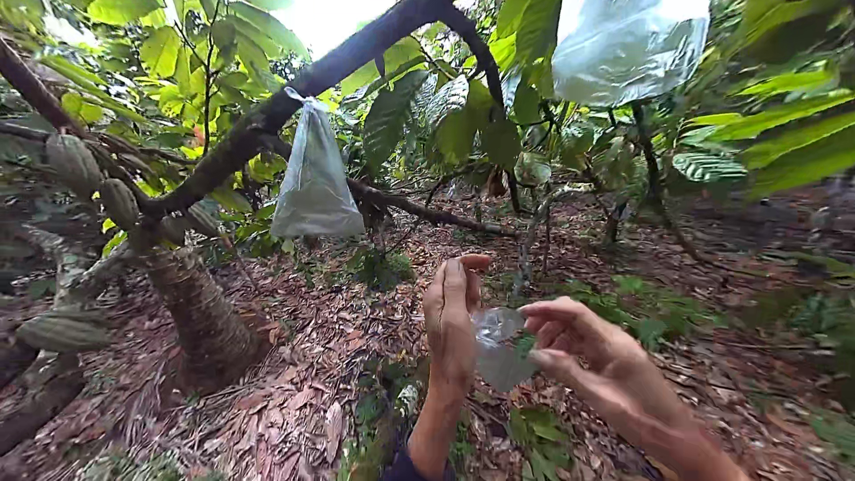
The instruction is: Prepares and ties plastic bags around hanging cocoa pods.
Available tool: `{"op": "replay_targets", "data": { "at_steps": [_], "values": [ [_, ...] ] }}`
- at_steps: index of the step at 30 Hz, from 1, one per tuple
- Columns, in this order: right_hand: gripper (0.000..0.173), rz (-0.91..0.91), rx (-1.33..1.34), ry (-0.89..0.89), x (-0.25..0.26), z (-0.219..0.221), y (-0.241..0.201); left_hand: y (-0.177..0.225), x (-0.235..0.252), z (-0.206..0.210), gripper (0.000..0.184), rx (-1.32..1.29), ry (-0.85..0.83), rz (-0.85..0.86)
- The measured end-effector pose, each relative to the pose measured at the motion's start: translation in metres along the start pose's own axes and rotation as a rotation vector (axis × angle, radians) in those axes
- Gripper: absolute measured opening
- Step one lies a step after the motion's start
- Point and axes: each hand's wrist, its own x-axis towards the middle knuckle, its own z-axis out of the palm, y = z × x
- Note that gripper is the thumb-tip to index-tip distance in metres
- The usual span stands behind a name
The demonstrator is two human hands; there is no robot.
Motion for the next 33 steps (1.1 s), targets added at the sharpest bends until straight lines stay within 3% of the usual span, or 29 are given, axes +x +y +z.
{"op": "replay_targets", "data": {
  "at_steps": [2,6,9,13,17,20,24,30,33],
  "values": [
    [0.049,0.067,0.076,-0.01,-0.023,0.028,0.019,-0.016,-0.022,-0.007,0.051,-0.029,0.029,-0.086],
    [0.042,0.216,0.206,0.068,-0.045,0.065,0.045,-0.029,-0.05,-0.011,0.05,-0.013,-0.005,-0.184],
    [0.031,0.263,0.322,0.126,-0.045,0.078,0.049,-0.026,-0.056,-0.01,0.031,0.074,-0.017,-0.156],
    [0.017,0.246,0.389,0.165,-0.036,0.081,0.043,-0.024,-0.058,-0.017,0.033,0.025,0.014,-0.128],
    [0.014,0.172,0.364,0.207,-0.03,0.082,0.038,-0.026,-0.066,-0.028,0.036,-0.102,0.058,-0.182],
    [0.013,0.152,0.35,0.229,-0.031,0.088,0.035,-0.034,-0.084,-0.042,0.04,-0.057,0.027,-0.215],
    [0.012,0.178,0.356,0.207,-0.044,0.103,0.042,-0.039,-0.111,-0.058,0.038,-0.031,0.1,-0.35],
    [0.012,0.391,0.333,0.086,-0.099,0.154,0.052,-0.05,-0.176,-0.096,0.026,0.081,0.172,-0.531],
    [0.016,0.511,0.344,-0.071,-0.118,0.174,0.061,-0.059,-0.211,-0.133,0.018,0.222,0.244,-0.564]
  ]
}}
